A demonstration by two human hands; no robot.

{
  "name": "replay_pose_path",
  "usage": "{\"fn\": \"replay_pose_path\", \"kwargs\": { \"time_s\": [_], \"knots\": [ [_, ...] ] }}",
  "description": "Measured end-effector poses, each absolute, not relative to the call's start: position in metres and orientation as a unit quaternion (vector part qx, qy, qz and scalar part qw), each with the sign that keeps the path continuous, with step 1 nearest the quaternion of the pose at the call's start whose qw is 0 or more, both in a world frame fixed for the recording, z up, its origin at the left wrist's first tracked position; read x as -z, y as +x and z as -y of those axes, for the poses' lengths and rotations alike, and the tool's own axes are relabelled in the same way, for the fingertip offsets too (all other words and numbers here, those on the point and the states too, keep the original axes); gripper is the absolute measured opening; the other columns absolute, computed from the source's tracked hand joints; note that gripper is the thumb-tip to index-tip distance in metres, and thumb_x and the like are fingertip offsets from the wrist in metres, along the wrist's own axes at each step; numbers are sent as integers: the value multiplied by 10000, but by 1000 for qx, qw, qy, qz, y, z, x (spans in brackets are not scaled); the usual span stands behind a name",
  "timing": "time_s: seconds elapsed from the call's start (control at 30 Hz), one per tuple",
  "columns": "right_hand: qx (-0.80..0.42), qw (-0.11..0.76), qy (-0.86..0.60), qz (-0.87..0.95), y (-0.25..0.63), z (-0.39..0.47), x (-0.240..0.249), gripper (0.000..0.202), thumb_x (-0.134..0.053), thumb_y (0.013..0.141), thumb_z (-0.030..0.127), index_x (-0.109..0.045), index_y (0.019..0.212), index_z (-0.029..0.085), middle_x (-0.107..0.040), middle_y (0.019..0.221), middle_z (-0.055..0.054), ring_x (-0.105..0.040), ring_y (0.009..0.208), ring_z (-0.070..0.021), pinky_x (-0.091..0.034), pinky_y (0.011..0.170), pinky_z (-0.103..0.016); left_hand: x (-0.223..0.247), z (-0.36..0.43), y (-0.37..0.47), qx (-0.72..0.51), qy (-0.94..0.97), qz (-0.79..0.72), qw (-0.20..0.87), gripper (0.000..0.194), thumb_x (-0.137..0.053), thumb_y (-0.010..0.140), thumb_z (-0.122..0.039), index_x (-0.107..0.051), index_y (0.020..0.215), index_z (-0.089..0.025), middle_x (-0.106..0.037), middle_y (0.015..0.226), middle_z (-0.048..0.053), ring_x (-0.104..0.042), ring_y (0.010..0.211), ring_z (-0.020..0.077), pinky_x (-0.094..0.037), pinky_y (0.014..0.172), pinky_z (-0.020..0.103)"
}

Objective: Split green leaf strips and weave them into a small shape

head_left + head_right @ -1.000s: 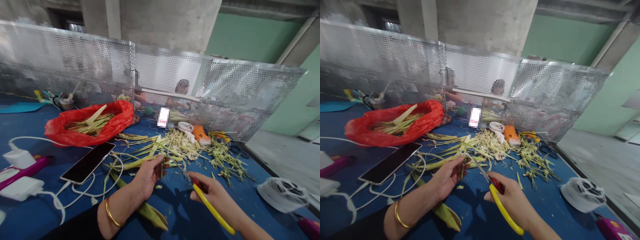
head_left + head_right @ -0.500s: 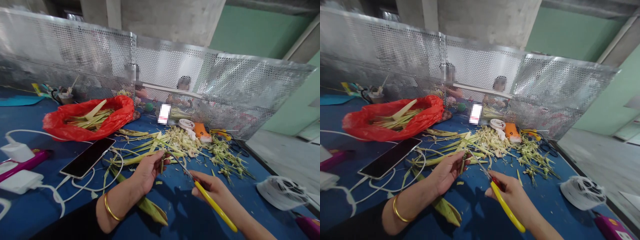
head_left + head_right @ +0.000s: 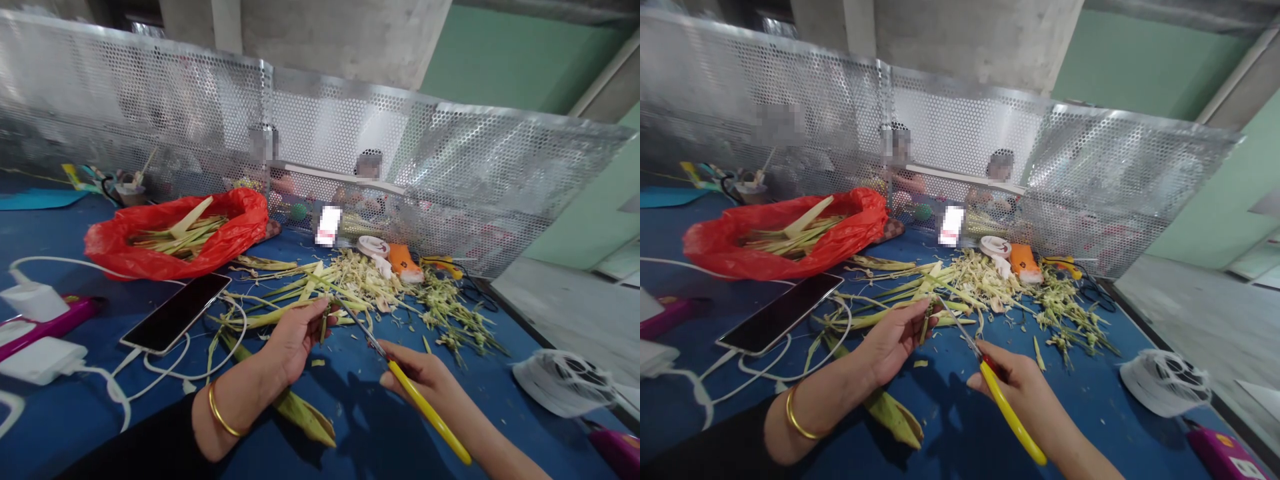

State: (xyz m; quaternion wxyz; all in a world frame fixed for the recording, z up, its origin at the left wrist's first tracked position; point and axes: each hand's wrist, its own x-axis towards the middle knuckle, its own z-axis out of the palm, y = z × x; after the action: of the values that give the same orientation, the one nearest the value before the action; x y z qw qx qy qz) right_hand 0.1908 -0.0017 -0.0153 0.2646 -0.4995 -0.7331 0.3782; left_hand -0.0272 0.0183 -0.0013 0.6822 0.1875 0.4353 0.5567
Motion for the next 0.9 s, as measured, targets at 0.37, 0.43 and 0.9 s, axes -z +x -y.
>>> {"fn": "replay_pose_path", "kwargs": {
  "time_s": [0.37, 0.43, 0.9],
  "knots": [
    [-351, 241, -487, 763, 185, 7, 7, 471, -599, 772, 561, -721, 977, 154, -450, 610, 23, -328, 556, -106, -336, 506, -215, 2, -19, -27, -562, 173, -437, 680, 77, -677, 771, -202, -677, 818, -141, -729, 850, 62, -640, 656, 113, -489, 527, 177],
    [-354, 236, -483, 765, 185, 8, 6, 462, -605, 770, 554, -718, 978, 156, -444, 615, 22, -325, 561, -108, -338, 510, -217, 3, -19, -27, -560, 168, -440, 682, 70, -683, 765, -200, -673, 808, -145, -728, 852, 62, -642, 661, 118, -489, 526, 179],
    [-362, 255, -484, 755, 187, 9, 13, 451, -626, 759, 531, -707, 1018, 169, -474, 627, 15, -361, 575, -117, -373, 522, -221, -6, -18, -27, -555, 147, -447, 686, 55, -638, 813, -190, -657, 823, -140, -712, 819, 42, -606, 563, 79, -469, 481, 152]
  ]
}}
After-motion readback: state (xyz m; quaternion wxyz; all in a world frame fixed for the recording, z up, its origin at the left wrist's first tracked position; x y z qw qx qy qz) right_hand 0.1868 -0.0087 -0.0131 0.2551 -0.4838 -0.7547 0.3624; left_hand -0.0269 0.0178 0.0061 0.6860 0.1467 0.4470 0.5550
